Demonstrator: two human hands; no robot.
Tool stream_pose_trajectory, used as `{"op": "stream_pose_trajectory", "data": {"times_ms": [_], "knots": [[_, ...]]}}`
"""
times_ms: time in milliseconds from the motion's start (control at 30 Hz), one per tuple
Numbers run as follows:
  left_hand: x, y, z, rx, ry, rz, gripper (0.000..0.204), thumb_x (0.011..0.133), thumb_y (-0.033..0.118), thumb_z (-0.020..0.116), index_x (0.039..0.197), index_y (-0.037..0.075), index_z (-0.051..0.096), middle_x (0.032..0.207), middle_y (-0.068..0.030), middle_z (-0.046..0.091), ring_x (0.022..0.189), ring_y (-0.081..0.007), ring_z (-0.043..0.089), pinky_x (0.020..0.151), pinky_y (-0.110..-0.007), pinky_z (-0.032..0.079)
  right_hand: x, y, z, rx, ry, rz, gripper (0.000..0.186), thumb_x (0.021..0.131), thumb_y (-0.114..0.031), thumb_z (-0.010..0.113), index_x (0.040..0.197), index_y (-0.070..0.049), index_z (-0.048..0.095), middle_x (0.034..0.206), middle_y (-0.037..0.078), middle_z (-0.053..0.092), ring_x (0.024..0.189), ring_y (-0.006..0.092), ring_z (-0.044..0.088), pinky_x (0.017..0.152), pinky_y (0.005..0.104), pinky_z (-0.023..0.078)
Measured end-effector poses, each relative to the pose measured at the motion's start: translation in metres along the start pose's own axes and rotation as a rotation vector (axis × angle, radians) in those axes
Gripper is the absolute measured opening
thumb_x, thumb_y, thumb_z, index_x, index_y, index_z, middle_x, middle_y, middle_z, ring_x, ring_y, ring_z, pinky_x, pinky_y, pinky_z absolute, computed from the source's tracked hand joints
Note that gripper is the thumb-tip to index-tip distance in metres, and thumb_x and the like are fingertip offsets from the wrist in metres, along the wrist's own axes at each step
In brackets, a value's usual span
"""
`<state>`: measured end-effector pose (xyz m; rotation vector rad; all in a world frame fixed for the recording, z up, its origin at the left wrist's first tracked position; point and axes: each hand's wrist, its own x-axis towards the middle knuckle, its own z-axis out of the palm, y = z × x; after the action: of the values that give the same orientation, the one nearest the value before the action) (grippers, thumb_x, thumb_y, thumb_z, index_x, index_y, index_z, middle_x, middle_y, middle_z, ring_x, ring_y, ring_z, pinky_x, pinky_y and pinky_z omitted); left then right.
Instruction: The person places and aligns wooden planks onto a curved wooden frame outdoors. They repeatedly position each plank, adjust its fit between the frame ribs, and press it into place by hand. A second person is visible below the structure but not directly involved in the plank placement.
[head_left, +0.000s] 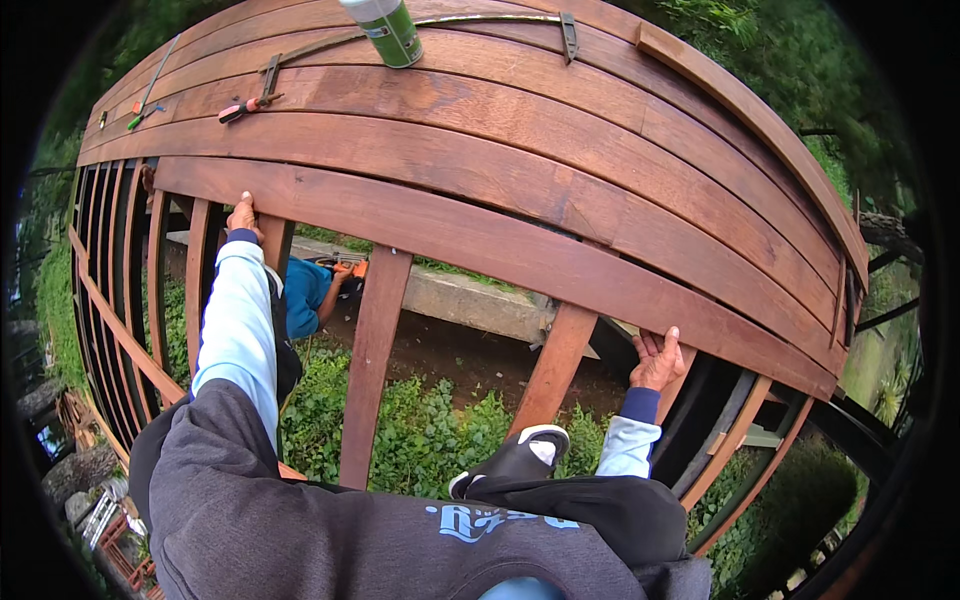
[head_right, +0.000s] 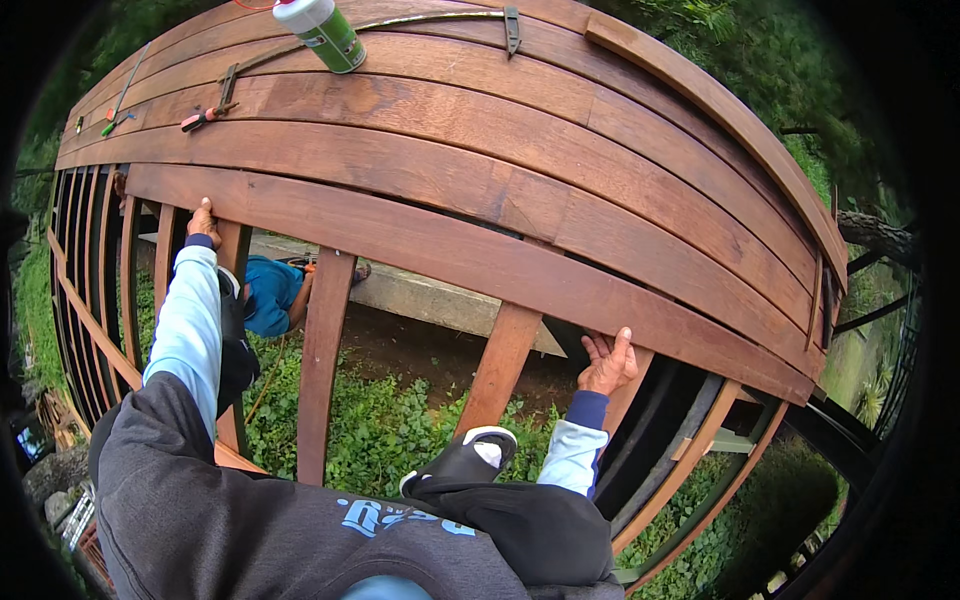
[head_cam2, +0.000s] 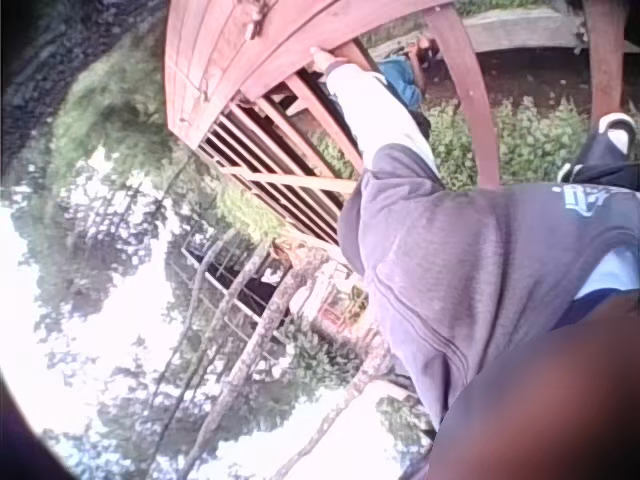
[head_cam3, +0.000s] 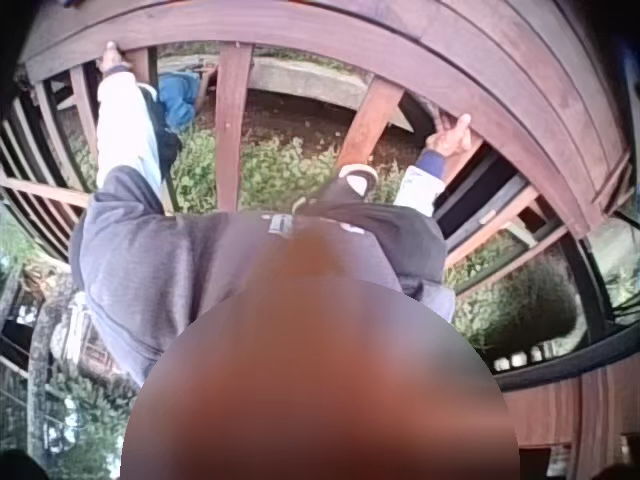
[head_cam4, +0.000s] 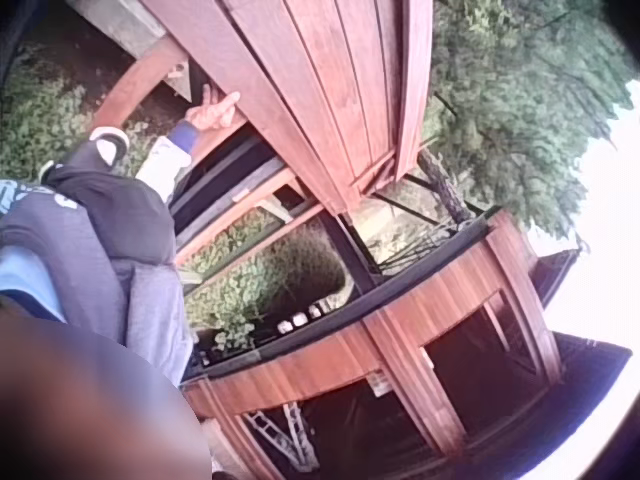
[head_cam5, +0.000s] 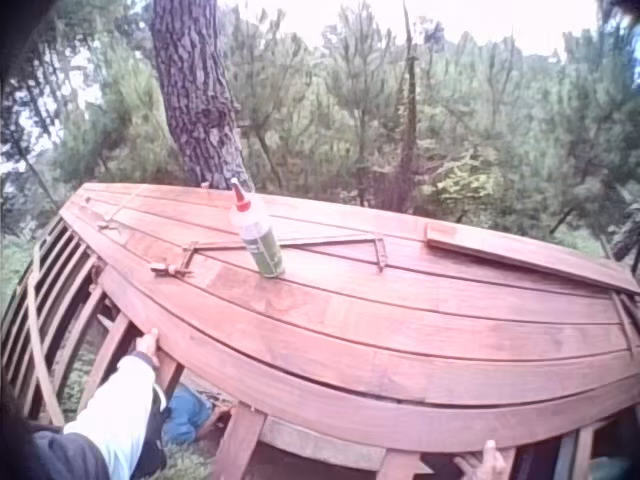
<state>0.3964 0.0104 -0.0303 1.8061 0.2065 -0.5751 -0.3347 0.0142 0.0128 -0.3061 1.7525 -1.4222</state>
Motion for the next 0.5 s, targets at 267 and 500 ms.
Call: {"op": "stream_pose_trajectory", "data": {"times_ms": [267, 500], "knots": [[0.034, -0.001, -0.01, 0.063, -0.13, -0.047, 0.046, 0.09, 0.029, 0.06, 0.122, -0.003, 0.049, 0.123, -0.017, 0.056, 0.109, -0.0288, 0.057, 0.097, -0.039, 0.045, -0.002, -0.004, 0.002, -0.061, -0.033, 0.009, 0.042, 0.088, -0.035, 0.062, 0.091, 0.007, 0.056, 0.078, 0.017, 0.063, 0.065, 0.0258, 0.066, 0.053, 0.0339, 0.056], [0.043, -0.001, -0.013, 0.068, -0.076, 0.004, 0.039, 0.091, 0.03, 0.058, 0.114, 0.0, 0.054, 0.117, -0.0145, 0.059, 0.104, -0.0272, 0.059, 0.094, -0.038, 0.047, -0.005, -0.002, 0.002, -0.072, -0.101, 0.028, 0.046, 0.09, -0.04, 0.055, 0.093, 0.005, 0.055, 0.077, 0.018, 0.063, 0.064, 0.0251, 0.066, 0.051, 0.0338, 0.057]]}}
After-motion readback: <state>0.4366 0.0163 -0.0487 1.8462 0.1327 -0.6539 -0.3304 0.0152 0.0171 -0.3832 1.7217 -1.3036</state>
